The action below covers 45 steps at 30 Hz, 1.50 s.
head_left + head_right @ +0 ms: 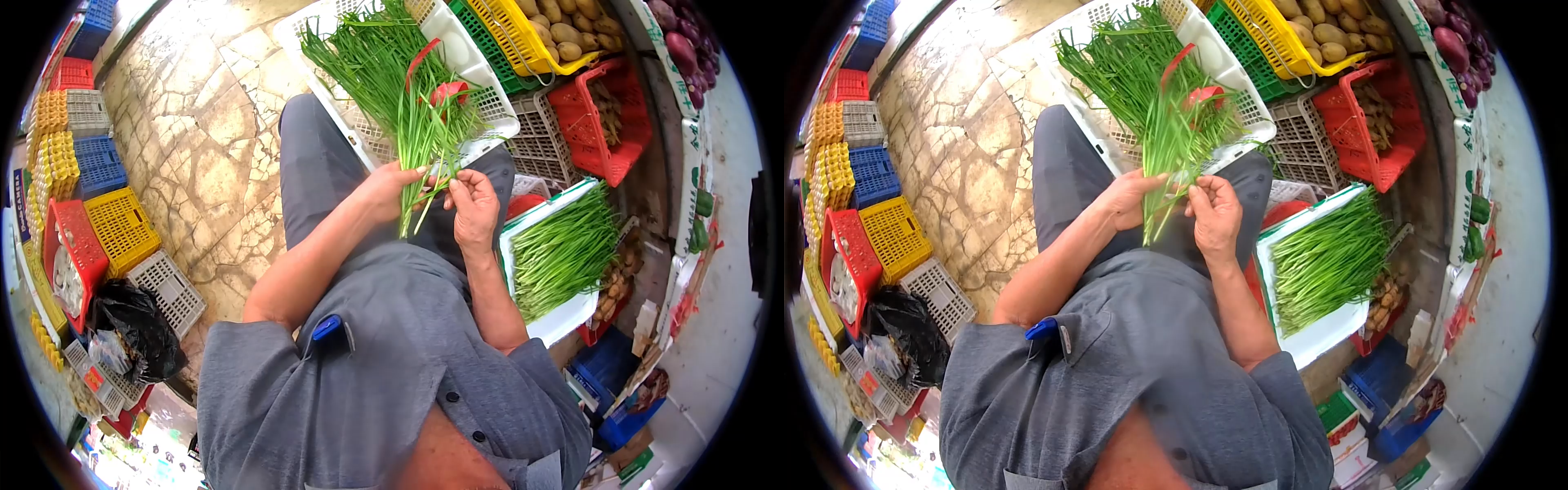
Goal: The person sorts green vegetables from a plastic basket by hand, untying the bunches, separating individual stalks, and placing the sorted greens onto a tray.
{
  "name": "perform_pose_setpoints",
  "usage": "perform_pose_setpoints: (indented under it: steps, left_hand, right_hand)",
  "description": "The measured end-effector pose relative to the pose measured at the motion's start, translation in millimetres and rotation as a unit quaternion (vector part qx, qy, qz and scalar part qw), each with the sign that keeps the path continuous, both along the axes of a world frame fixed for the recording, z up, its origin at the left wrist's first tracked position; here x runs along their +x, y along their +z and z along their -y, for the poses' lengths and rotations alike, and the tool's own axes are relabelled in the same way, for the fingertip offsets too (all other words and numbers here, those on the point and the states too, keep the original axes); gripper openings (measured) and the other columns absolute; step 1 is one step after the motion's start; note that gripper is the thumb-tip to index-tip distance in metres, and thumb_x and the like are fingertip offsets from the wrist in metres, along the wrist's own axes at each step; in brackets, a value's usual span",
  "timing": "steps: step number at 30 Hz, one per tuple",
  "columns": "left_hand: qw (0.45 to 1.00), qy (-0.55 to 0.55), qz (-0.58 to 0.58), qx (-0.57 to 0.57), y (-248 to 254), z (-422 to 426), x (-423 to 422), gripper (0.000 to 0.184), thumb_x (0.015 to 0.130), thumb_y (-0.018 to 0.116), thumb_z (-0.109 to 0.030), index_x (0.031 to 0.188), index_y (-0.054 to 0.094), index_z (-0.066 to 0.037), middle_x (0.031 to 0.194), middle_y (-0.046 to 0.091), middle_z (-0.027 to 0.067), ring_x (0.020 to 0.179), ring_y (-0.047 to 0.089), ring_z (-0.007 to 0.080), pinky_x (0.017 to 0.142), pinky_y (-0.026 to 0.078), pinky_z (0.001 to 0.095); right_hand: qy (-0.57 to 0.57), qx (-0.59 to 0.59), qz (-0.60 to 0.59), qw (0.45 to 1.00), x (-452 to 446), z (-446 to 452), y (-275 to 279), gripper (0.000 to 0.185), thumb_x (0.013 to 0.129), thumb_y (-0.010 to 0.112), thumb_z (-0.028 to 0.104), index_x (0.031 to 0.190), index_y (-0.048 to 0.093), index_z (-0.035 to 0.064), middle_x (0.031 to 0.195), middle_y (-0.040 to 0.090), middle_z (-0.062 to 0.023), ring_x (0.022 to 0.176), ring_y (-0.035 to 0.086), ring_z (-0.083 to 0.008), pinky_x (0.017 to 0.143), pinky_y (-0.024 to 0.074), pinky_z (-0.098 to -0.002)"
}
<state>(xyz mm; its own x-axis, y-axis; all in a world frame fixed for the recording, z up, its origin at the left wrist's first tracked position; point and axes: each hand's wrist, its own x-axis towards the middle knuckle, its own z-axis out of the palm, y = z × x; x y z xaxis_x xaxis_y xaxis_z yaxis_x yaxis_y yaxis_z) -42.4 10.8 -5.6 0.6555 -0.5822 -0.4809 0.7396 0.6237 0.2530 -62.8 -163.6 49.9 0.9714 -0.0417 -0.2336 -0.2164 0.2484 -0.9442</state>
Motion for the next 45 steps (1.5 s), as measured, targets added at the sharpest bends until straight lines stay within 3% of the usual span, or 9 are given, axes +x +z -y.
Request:
perform_pose_setpoints:
  steps: [11,14,17,20,26,32,41,44,45]
  left_hand:
    - [1.0,-0.007,0.016,0.017,-8,9,-4,0.028,0.096,0.065,-0.013,0.121,0.061,-0.002,0.109,0.067,0.0085,0.097,0.069,0.0212,0.082,0.058,0.0333]
    - [0.999,-0.014,0.006,0.05,4,12,-3,0.011,0.095,0.064,-0.018,0.102,0.063,-0.009,0.083,0.061,0.0002,0.07,0.058,0.0136,0.054,0.044,0.0294]
    - [0.997,-0.043,0.001,0.063,13,9,-1,0.012,0.095,0.064,-0.017,0.103,0.064,-0.009,0.086,0.064,0.0014,0.071,0.058,0.0138,0.056,0.044,0.0298]
    - [0.998,-0.03,0.006,0.047,-1,10,-1,0.025,0.095,0.063,-0.007,0.12,0.062,-0.002,0.107,0.068,0.0086,0.095,0.069,0.0215,0.087,0.058,0.0378]
    - [0.996,0.01,-0.031,0.08,-1,9,-1,0.012,0.095,0.061,-0.006,0.107,0.063,-0.004,0.092,0.066,0.0061,0.078,0.064,0.0187,0.068,0.054,0.0335]
    - [0.996,0.038,-0.079,0.021,8,18,7,0.012,0.099,0.056,-0.004,0.111,0.056,-0.003,0.093,0.063,0.0083,0.079,0.063,0.0217,0.07,0.058,0.0373]
    - [0.996,0.018,-0.029,0.081,31,15,10,0.016,0.097,0.057,-0.003,0.112,0.052,-0.004,0.092,0.061,0.0082,0.074,0.062,0.0201,0.064,0.057,0.036]
    - [0.993,-0.001,0.056,0.105,35,15,5,0.013,0.096,0.058,-0.004,0.108,0.052,-0.005,0.09,0.061,0.0088,0.068,0.06,0.0169,0.056,0.05,0.0319]
    - [0.992,-0.013,0.065,0.111,38,14,5,0.013,0.097,0.057,-0.005,0.108,0.052,-0.005,0.09,0.061,0.0088,0.068,0.06,0.0165,0.055,0.049,0.0313]
  right_hand:
    - [0.003,-0.143,0.016,0.99,-5,-1,-5,0.019,0.094,0.066,0.001,0.112,0.06,-0.0013,0.094,0.065,-0.0018,0.076,0.057,-0.0049,0.067,0.0477,-0.0202]
    - [-0.005,-0.149,0.022,0.989,-7,-2,-7,0.019,0.093,0.067,0.001,0.111,0.06,-0.0009,0.093,0.064,-0.0013,0.078,0.057,-0.0046,0.069,0.0473,-0.0202]
    - [-0.006,-0.171,0.048,0.984,-9,3,-20,0.019,0.093,0.067,0.001,0.111,0.06,-0.0001,0.093,0.064,-0.0011,0.079,0.056,-0.0044,0.071,0.047,-0.0202]
    - [-0.002,-0.203,0.061,0.977,-10,4,-19,0.02,0.093,0.067,0.0,0.112,0.061,0.0007,0.093,0.064,-0.001,0.08,0.056,-0.0046,0.071,0.0471,-0.0204]
    - [-0.009,-0.134,0.066,0.989,-20,4,16,0.021,0.092,0.067,-0.002,0.112,0.06,0.0008,0.094,0.064,-0.001,0.079,0.057,-0.0051,0.069,0.0477,-0.0202]
    - [-0.021,-0.171,0.145,0.974,-47,15,46,0.023,0.092,0.061,-0.01,0.112,0.057,0.001,0.102,0.066,-0.0091,0.082,0.06,-0.0086,0.072,0.0511,-0.0217]
    - [-0.244,-0.275,0.184,0.912,-20,111,80,0.019,0.094,0.058,-0.003,0.113,0.058,-0.0024,0.094,0.062,-0.0062,0.079,0.059,-0.0116,0.075,0.0507,-0.0256]
    - [-0.248,-0.398,0.073,0.88,-7,163,46,0.019,0.095,0.06,0.003,0.114,0.061,-0.0023,0.095,0.062,-0.0053,0.079,0.058,-0.0104,0.075,0.05,-0.0253]
    - [-0.227,-0.46,-0.043,0.857,-6,181,29,0.023,0.096,0.063,0.01,0.115,0.063,-0.0023,0.096,0.064,-0.0042,0.08,0.058,-0.0095,0.076,0.0497,-0.0253]
